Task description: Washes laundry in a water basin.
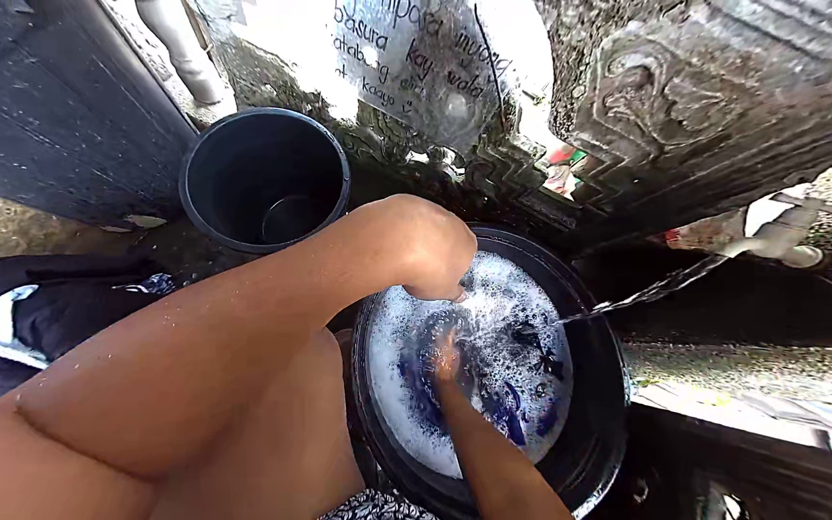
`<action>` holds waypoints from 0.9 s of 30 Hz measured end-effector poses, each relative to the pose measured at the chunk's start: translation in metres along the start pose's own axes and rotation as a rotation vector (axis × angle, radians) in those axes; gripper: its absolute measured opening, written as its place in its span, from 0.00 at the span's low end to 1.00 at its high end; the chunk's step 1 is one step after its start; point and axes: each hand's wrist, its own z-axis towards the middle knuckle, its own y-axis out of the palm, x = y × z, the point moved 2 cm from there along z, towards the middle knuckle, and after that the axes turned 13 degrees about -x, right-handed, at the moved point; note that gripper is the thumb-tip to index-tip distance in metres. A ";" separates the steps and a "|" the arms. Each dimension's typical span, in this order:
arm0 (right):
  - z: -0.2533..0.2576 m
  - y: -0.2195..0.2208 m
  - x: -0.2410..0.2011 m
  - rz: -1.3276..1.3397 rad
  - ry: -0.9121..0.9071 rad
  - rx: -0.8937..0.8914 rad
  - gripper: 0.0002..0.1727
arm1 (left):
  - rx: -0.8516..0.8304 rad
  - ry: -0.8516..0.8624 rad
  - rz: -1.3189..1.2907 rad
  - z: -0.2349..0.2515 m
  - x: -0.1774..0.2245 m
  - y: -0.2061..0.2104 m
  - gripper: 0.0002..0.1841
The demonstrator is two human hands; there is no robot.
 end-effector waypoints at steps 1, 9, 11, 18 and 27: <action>-0.006 0.010 0.011 -0.003 -0.066 -0.038 0.28 | -0.007 -0.005 -0.003 0.001 -0.001 -0.001 0.30; -0.069 0.005 0.048 -0.042 0.036 -0.281 0.34 | -0.044 0.008 -0.016 0.000 0.008 0.004 0.33; -0.068 -0.053 0.029 -0.155 -0.077 -0.301 0.29 | -0.050 0.022 -0.015 0.004 0.012 0.001 0.33; -0.171 -0.260 -0.036 -0.130 -0.515 0.094 0.17 | 0.126 0.138 -0.059 0.018 0.034 0.000 0.43; -0.321 -0.388 -0.100 -0.106 -1.035 0.688 0.12 | 0.944 0.828 -0.577 -0.017 0.088 -0.033 0.70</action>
